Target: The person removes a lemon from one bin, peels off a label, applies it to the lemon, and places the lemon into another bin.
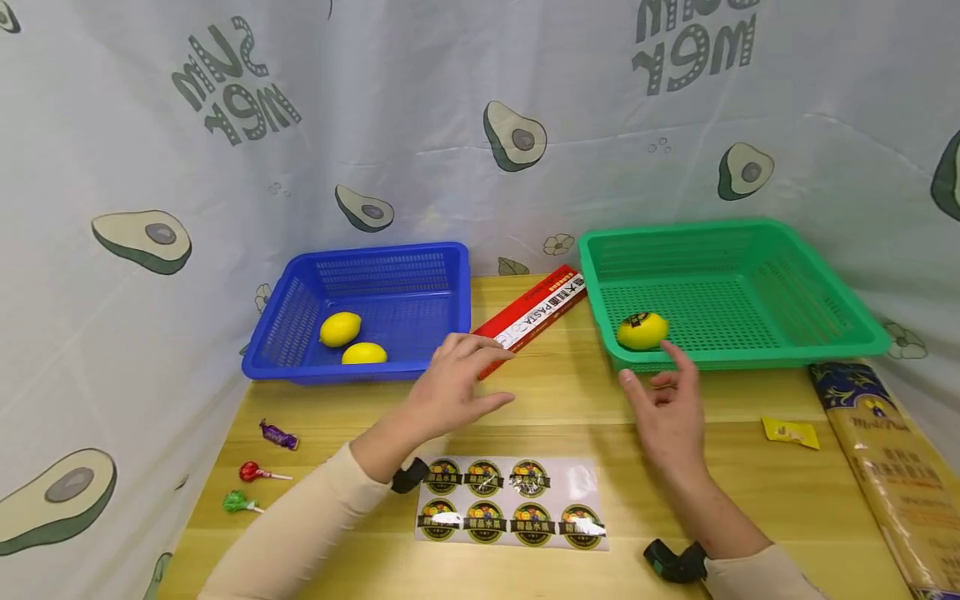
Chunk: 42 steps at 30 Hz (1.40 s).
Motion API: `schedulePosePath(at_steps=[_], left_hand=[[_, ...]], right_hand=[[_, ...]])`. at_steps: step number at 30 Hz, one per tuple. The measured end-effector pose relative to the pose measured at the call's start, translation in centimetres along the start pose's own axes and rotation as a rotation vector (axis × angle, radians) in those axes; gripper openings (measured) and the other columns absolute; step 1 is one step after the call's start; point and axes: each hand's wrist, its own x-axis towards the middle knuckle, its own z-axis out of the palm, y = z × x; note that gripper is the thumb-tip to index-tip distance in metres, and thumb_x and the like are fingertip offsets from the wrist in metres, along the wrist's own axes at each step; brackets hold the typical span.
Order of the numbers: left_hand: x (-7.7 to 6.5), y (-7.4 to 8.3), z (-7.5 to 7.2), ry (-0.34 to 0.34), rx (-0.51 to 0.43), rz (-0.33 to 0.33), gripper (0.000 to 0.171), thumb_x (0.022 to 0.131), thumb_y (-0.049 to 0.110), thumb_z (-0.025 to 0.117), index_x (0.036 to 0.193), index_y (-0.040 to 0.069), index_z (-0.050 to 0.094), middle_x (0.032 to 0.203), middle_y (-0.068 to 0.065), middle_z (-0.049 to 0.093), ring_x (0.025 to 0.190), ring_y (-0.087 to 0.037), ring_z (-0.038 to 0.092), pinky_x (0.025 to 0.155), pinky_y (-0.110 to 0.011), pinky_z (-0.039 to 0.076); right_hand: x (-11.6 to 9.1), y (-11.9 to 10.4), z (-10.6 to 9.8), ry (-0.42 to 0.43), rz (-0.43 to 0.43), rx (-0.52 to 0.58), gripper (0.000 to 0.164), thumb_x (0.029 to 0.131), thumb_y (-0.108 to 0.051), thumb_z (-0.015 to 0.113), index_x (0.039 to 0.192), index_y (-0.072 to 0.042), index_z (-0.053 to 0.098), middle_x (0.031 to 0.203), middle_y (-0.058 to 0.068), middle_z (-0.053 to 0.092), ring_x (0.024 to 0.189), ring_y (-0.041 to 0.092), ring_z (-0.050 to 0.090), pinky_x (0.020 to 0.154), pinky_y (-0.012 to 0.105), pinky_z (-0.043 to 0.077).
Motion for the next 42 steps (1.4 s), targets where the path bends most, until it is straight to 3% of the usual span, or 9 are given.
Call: schedulePosePath(at_steps=[3, 6, 10, 15, 19, 23, 29, 34, 42], left_hand=[[-1.5, -2.6, -2.8, 0.030, 0.036, -0.038, 0.050, 0.085, 0.036, 0.084, 0.128, 0.015, 0.069, 0.132, -0.006, 0.065, 0.122, -0.030, 0.055, 0.103, -0.047, 0.050], [-2.4, -5.4, -5.8, -0.005, 0.029, -0.125, 0.048, 0.090, 0.037, 0.079, 0.131, 0.015, 0.067, 0.135, -0.007, 0.062, 0.126, -0.031, 0.055, 0.103, -0.048, 0.051], [-2.6, -9.2, -9.0, -0.129, -0.036, -0.268, 0.048, 0.097, 0.039, 0.070, 0.138, 0.017, 0.061, 0.144, -0.009, 0.055, 0.126, -0.033, 0.057, 0.102, -0.053, 0.051], [-2.2, -13.5, -10.9, -0.308, -0.016, -0.349, 0.051, 0.097, 0.033, 0.071, 0.143, 0.017, 0.058, 0.153, -0.015, 0.047, 0.139, -0.040, 0.048, 0.110, -0.060, 0.044], [-1.8, -15.9, -11.3, -0.436, -0.010, -0.395, 0.056, 0.093, 0.024, 0.077, 0.144, 0.015, 0.057, 0.156, -0.019, 0.044, 0.144, -0.045, 0.041, 0.114, -0.065, 0.037], [-1.9, -17.3, -11.1, -0.545, -0.059, -0.428, 0.059, 0.091, 0.019, 0.077, 0.146, 0.013, 0.056, 0.157, -0.021, 0.043, 0.144, -0.047, 0.040, 0.113, -0.066, 0.038], [-2.3, -18.4, -9.7, -0.618, -0.113, -0.396, 0.053, 0.094, 0.011, 0.072, 0.145, 0.007, 0.057, 0.151, -0.024, 0.047, 0.138, -0.048, 0.046, 0.112, -0.058, 0.044], [-2.5, -19.0, -8.7, -0.638, -0.167, -0.423, 0.050, 0.094, 0.007, 0.070, 0.143, 0.005, 0.059, 0.147, -0.024, 0.054, 0.133, -0.041, 0.052, 0.109, -0.051, 0.048], [-2.3, -19.2, -8.7, -0.578, -0.155, -0.410, 0.046, 0.093, 0.010, 0.072, 0.138, 0.006, 0.063, 0.141, -0.022, 0.060, 0.120, -0.032, 0.059, 0.103, -0.046, 0.052]], right_hand=[[-1.3, -1.5, 2.4, -0.231, -0.081, -0.047, 0.066, 0.097, -0.031, 0.071, 0.154, -0.020, 0.039, 0.113, 0.016, 0.055, 0.083, 0.014, 0.055, 0.065, 0.022, 0.049], [-1.9, -3.0, 5.0, -0.425, -0.143, -0.052, 0.065, 0.095, -0.030, 0.074, 0.151, -0.018, 0.044, 0.112, 0.019, 0.058, 0.085, 0.018, 0.058, 0.067, 0.026, 0.051], [-1.5, -5.2, 8.6, -0.523, -0.221, -0.042, 0.060, 0.095, -0.030, 0.074, 0.148, -0.021, 0.049, 0.106, 0.014, 0.061, 0.082, 0.019, 0.059, 0.069, 0.029, 0.051], [0.3, -7.6, 12.7, -0.544, -0.302, -0.065, 0.060, 0.097, -0.036, 0.069, 0.151, -0.023, 0.046, 0.097, 0.011, 0.063, 0.076, 0.018, 0.058, 0.066, 0.029, 0.049], [1.4, -8.5, 15.0, -0.565, -0.324, -0.108, 0.061, 0.098, -0.037, 0.065, 0.154, -0.023, 0.044, 0.091, 0.011, 0.059, 0.073, 0.018, 0.053, 0.062, 0.028, 0.044], [1.4, -8.4, 16.1, -0.624, -0.252, -0.103, 0.060, 0.101, -0.038, 0.061, 0.156, -0.025, 0.040, 0.085, 0.008, 0.057, 0.066, 0.017, 0.049, 0.057, 0.027, 0.040], [0.7, -8.1, 16.2, -0.650, -0.162, -0.049, 0.060, 0.102, -0.038, 0.060, 0.157, -0.030, 0.036, 0.076, 0.003, 0.054, 0.061, 0.015, 0.047, 0.054, 0.026, 0.038], [0.6, -7.9, 16.4, -0.654, -0.162, -0.040, 0.059, 0.102, -0.038, 0.059, 0.156, -0.031, 0.037, 0.075, 0.001, 0.053, 0.062, 0.015, 0.047, 0.056, 0.026, 0.038], [0.7, -8.2, 16.3, -0.646, -0.157, -0.047, 0.059, 0.102, -0.036, 0.059, 0.156, -0.029, 0.037, 0.077, 0.003, 0.055, 0.063, 0.016, 0.048, 0.056, 0.026, 0.039]])
